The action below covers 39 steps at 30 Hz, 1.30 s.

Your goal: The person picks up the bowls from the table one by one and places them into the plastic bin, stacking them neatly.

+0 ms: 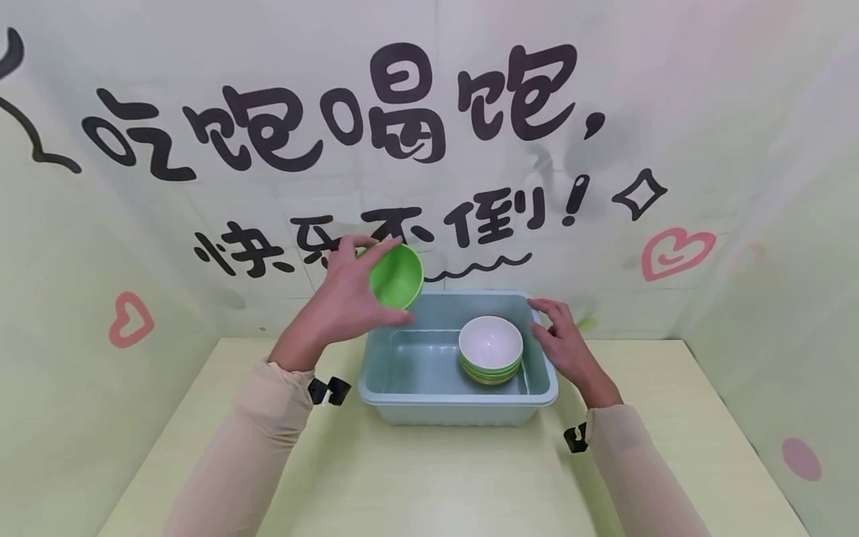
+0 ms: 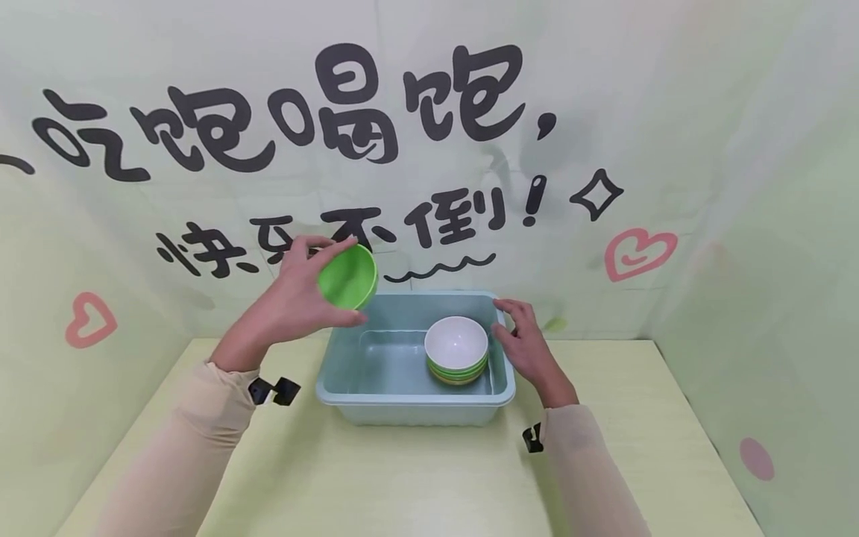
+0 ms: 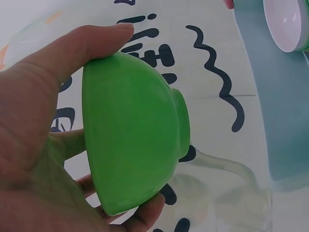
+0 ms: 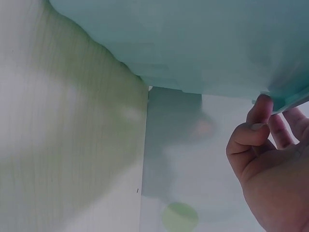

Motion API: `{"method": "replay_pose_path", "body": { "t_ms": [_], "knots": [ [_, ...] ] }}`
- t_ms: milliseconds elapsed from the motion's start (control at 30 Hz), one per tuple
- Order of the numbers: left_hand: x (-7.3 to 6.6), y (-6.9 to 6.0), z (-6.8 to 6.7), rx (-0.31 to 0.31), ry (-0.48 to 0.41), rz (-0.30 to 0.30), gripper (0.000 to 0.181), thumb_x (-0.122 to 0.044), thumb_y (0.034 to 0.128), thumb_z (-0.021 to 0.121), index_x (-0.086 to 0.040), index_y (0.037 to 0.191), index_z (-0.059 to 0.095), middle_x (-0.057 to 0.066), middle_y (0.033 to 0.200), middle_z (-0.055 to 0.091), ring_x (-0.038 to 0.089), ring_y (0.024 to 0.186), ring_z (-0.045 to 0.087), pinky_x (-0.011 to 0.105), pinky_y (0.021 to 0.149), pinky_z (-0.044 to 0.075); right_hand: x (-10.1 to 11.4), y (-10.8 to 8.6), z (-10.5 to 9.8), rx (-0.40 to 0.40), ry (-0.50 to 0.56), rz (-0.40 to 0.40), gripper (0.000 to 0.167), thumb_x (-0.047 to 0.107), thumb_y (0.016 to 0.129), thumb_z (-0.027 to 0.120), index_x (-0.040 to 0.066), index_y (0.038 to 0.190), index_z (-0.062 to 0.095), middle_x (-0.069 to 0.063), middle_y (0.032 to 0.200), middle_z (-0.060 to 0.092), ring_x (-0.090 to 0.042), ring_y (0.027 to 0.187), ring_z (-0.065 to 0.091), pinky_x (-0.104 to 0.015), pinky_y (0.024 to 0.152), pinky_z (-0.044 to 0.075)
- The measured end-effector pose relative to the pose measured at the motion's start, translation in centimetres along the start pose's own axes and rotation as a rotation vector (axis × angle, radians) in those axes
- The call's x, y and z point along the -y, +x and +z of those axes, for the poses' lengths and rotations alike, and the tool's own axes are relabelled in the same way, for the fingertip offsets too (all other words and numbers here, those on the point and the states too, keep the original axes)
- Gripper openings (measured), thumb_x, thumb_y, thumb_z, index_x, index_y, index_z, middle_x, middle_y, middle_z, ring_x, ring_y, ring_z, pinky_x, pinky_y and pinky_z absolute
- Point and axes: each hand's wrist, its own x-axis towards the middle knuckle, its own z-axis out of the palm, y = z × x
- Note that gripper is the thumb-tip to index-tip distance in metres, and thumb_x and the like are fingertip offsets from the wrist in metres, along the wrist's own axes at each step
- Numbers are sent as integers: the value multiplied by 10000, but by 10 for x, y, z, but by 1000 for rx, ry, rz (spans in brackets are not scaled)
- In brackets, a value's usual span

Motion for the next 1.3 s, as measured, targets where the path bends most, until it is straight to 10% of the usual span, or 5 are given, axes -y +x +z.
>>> {"method": "replay_pose_path", "body": {
  "t_ms": [533,1300],
  "knots": [
    [-9,27,26,34,-40,16,1104,-426,599,947,-373,1558,403,86,1567,263,360,1378,290,557,975,492,-2,0,0,-22,15,-2,488,155,1021,471,85,1503,456,-185,1550,319,-223,906,428,-323,838,381],
    [-30,48,63,94,-33,96,1116,-466,600,944,-394,1563,385,50,1584,253,309,1422,276,494,1019,492,-6,0,2,-20,69,-2,478,124,1035,477,45,1505,442,-183,1586,297,-284,1130,446,-310,894,370]
  ]
}}
